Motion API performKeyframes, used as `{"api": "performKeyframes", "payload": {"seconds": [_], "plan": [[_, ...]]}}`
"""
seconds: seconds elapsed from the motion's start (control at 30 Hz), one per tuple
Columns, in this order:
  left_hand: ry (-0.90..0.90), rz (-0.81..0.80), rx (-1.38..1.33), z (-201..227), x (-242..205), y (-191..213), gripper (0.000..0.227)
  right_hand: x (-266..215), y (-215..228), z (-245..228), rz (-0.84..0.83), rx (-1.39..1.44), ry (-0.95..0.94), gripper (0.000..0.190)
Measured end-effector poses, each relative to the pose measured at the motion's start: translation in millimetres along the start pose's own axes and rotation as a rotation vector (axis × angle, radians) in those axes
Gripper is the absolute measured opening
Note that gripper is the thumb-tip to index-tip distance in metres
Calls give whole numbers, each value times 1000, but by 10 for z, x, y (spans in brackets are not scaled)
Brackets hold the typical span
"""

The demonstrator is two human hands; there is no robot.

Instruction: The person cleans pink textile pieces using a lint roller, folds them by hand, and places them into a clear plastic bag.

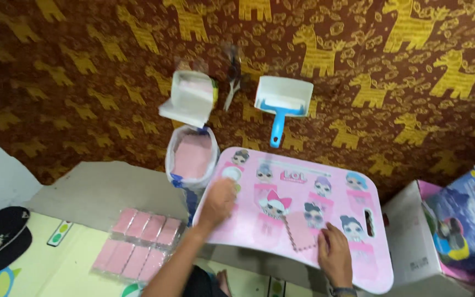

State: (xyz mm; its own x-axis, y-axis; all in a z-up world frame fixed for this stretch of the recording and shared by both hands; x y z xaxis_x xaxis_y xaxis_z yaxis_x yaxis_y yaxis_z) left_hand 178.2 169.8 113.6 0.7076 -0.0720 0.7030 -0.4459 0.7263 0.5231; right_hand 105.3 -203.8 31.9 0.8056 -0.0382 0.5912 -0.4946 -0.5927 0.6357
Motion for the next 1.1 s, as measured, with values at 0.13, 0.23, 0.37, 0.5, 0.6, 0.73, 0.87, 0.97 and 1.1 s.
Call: {"api": "performKeyframes", "payload": {"seconds": [0.13, 0.23, 0.37, 0.5, 0.6, 0.73, 0.87, 0.97, 1.1], "plan": [[-90, 101, 306, -255, 954, 754, 26, -7, -27, 6, 2, -27, -3, 24], [-274, 235, 479, -17, 1503, 1307, 43, -42, -109, 118, 42, -29, 19, 24], [-227, 55, 712, -218, 1831, 1338, 53, -62, -170, 233, 44, -36, 48, 25], [-142, -94, 810, -406, 1937, 1276, 56, -53, -142, 163, 40, -40, 44, 26], [-142, -125, 842, -399, 1982, 1278, 51, -20, -86, 85, 26, -42, 24, 28], [-169, -102, 817, -411, 2017, 1322, 43, -37, -116, 129, 18, -31, 30, 27], [-240, -17, 750, -345, 2005, 1406, 27, -20, -77, 50, 21, -33, 3, 28], [-257, -11, 714, -217, 1961, 1441, 17, 18, -16, -36, -14, -58, -40, 29], [-334, -11, 688, -41, 1789, 1435, 8, 27, 21, -91, -40, -54, -47, 31]]}}
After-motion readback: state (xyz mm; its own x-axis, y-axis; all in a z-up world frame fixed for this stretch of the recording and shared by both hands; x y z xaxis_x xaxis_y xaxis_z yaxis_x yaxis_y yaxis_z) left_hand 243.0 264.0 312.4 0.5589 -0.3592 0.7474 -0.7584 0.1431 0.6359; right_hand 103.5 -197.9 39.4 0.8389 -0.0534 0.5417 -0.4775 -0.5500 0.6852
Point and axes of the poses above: each hand's wrist, its own x-axis towards the middle knuckle, its own y-axis out of the back of the hand, z = x × y, the point moved 6 cm from there along x, towards the middle knuckle, and after that the axes turned 7 degrees about y, right-handed, at the moved point
